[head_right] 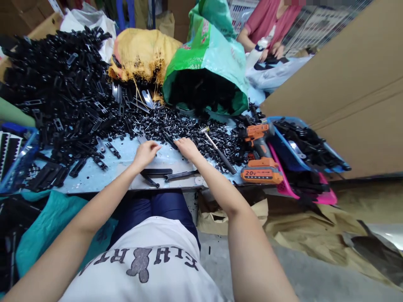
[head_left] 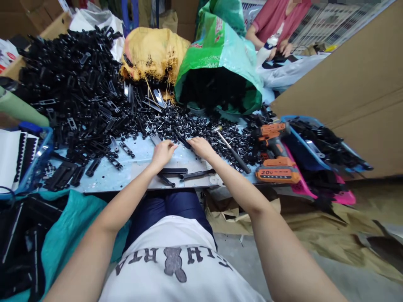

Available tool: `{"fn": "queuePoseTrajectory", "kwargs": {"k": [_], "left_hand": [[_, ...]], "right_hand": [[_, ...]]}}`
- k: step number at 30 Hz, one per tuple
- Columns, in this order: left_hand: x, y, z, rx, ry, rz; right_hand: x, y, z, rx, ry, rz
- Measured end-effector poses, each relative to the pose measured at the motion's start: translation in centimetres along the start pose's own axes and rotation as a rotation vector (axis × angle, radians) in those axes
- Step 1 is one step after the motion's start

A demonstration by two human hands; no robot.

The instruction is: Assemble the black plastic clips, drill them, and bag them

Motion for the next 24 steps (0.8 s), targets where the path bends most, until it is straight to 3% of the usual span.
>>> {"fn": "queuePoseTrajectory", "kwargs": {"k": [3,5,8,13,18,24], "left_hand": [[-4.8,-3.0,-5.0,0.101,-0.318,-0.455],[-7.0,-3.4,-8.1,0.145,-0.457,-0.602],[-8.0,-2.8,-10.5,0.177,-0.507,-0.672],[-6.2,-1.7,-10.1,0.084,-0.399,-0.557],[-4.3,-3.0,-9.3,0.082,-0.229,-0.256],[-5.2,-2.3,-8.7,0.009,-0.262,-0.313]], "right_hand": [[-0.2,-1.4,-1.0,0.172,0.040,0.213],[-1.0,-2.2,-2.9,0.280,0.077,0.419],[-3.5,-2.1,-5.1,0.246,0.038,0.661],[-5.6,-1.8,-6.5,0.171,-0.004,0.650],[-5.4,-2.2,-6.8,0.161,-0.016,0.662],[-6.6,-2.2,-6.9,0.095,-0.063,0.491]]}}
Point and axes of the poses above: each hand's wrist, its own z-axis towards the middle knuckle, its own y-axis out of the palm, x = y × z, the point moved 8 cm from there along z, towards the middle knuckle, and after that the axes turned 2 degrees about z, right-handed, at the moved point
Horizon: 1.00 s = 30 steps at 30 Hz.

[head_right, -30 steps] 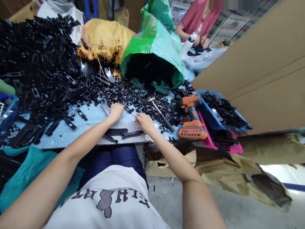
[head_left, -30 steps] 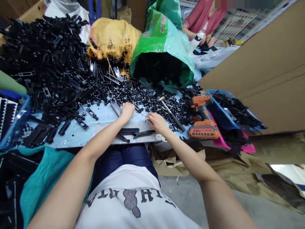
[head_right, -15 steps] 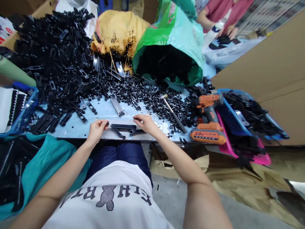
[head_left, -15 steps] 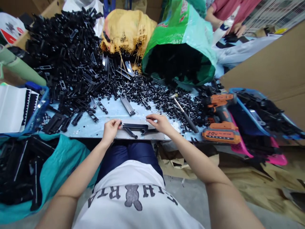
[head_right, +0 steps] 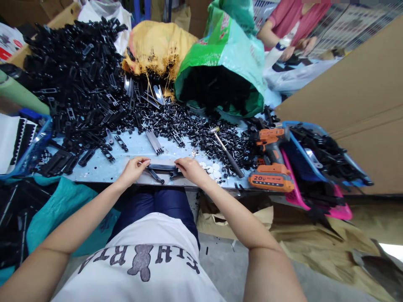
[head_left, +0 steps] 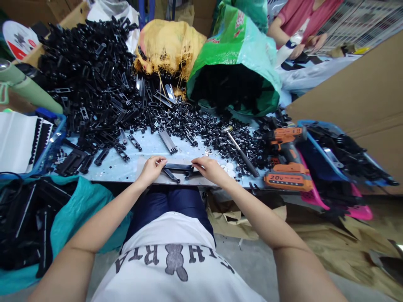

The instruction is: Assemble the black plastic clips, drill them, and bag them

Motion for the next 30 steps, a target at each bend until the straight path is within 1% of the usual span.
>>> {"fn": "queuePoseTrajectory", "kwargs": {"k": [2,4,7,9,12,15,17,18,20,21,22,23,24,25,26,27,28,30], "left_hand": [[-0.5,-0.3,0.1,0.022,-0.020,-0.039],[-0.8,-0.6,0.0,0.035,-0.032,-0.073],[-1.1,-0.5,-0.2,-0.004,-0.055,-0.121],[-1.1,-0.4,-0.2,-0.016,-0.043,-0.107],[-1.2,-0.4,0.2,-0.032,-0.013,-0.046],[-1.5,-0.2,0.7,-0.104,-0.005,-0.027],[-1.0,-0.1,0.5,-0.147,0.038,0.043],[-0.4,-0.2,0.2,-0.135,0.068,0.118],[1.5,-0.3,-0.5,-0.036,0.171,0.316],[2.9,0.2,-1.1,-0.001,0.258,0.411],[4.3,1.2,-1.6,0.002,0.361,0.492],[5.5,2.7,-2.1,-0.033,0.464,0.557],[6.4,4.5,-2.5,-0.107,0.549,0.609],[6.7,6.3,-2.7,-0.192,0.601,0.652],[6.7,7.7,-2.7,-0.260,0.618,0.690],[6.5,8.7,-2.5,-0.301,0.616,0.719],[6.3,9.4,-2.3,-0.324,0.614,0.734],[5.9,10.1,-2.1,-0.333,0.626,0.734]], "right_hand": [[-0.2,0.4,-0.1,-0.030,-0.015,-0.030],[-0.1,0.7,-0.3,-0.023,-0.026,-0.030],[-0.1,0.6,-0.8,0.062,-0.059,-0.021],[-0.4,0.7,-1.2,0.115,-0.102,-0.014],[-0.7,0.9,-1.8,0.157,-0.162,0.003],[-0.5,1.0,-2.3,0.178,-0.194,0.012],[0.1,1.3,-2.7,0.164,-0.208,0.015],[0.5,1.5,-2.9,0.152,-0.210,0.018],[1.4,2.1,-3.2,0.128,-0.193,0.029],[1.8,2.5,-3.4,0.121,-0.178,0.034],[2.1,2.8,-3.5,0.118,-0.159,0.037],[2.4,3.1,-3.7,0.122,-0.144,0.037],[2.5,3.3,-3.8,0.134,-0.135,0.036],[2.6,3.5,-3.9,0.152,-0.131,0.030],[2.7,3.5,-4.0,0.176,-0.130,0.021],[2.7,3.5,-4.0,0.195,-0.137,0.010],[2.6,3.4,-4.0,0.202,-0.157,-0.004],[2.4,3.4,-3.8,0.183,-0.226,-0.044]]}}
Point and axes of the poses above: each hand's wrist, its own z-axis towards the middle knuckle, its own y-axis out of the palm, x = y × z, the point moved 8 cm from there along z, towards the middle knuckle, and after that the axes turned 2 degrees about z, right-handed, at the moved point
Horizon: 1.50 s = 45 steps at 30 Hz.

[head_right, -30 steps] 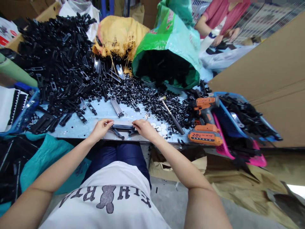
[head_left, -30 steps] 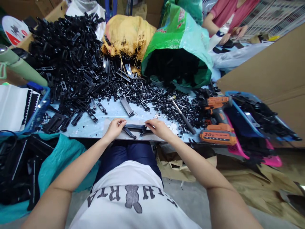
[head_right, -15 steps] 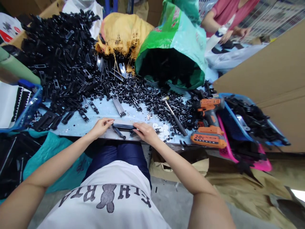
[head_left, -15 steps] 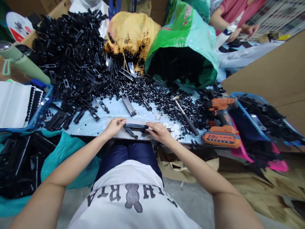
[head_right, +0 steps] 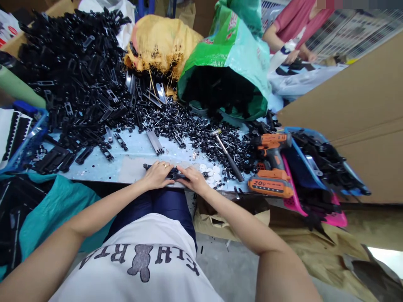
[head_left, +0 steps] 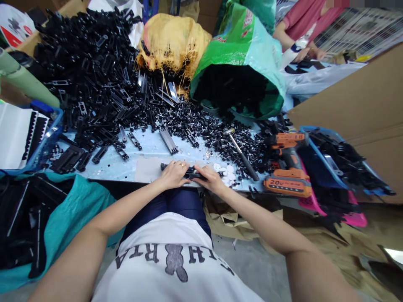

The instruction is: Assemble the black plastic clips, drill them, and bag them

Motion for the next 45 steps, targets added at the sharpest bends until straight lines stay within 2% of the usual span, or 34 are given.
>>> {"fn": "queuePoseTrajectory", "kwargs": {"k": [5,10,15,19,23,25,27,29,32,35,40,43,45], "left_hand": [[-0.8,0.2,-0.4,0.044,-0.099,0.003],[-0.7,0.2,-0.4,0.030,-0.040,0.019],[-1.8,-0.1,0.1,0.029,-0.043,0.037],[-1.9,-0.2,0.6,0.022,-0.016,0.027],[-1.3,-1.2,-0.7,0.127,-0.026,0.011],[-1.5,-1.9,-2.6,0.221,-0.131,0.023],[-2.5,-1.9,-4.7,0.256,-0.364,0.057],[-3.6,-1.1,-6.4,0.183,-0.605,0.078],[-4.3,0.3,-7.3,0.011,-0.788,0.043],[-4.9,0.4,-7.3,-0.034,-0.849,-0.008],[-5.3,0.5,-7.3,-0.077,-0.832,-0.051],[-5.6,0.6,-7.4,-0.087,-0.859,-0.042],[-5.7,0.5,-7.2,-0.069,-0.811,-0.045]], "right_hand": [[-0.1,-0.1,0.6,-0.074,-0.175,-0.121],[-0.6,0.0,0.8,-0.074,-0.273,-0.163],[0.3,0.5,1.9,-0.096,-0.235,-0.125],[1.1,1.0,2.1,-0.213,-0.327,-0.046],[1.2,0.0,2.3,-0.198,-0.260,-0.092],[0.1,-0.6,3.0,-0.148,-0.210,-0.124],[-1.7,-0.7,4.4,-0.073,-0.174,-0.111],[-4.1,0.4,6.3,-0.043,-0.181,-0.038],[-7.0,3.4,8.9,-0.124,-0.221,0.089],[-7.3,5.1,10.0,-0.162,-0.169,0.185],[-6.1,5.4,9.5,-0.177,-0.056,0.195],[-6.3,5.8,9.2,-0.237,-0.016,0.139],[-6.3,5.8,9.4,-0.245,0.032,0.164]]}}
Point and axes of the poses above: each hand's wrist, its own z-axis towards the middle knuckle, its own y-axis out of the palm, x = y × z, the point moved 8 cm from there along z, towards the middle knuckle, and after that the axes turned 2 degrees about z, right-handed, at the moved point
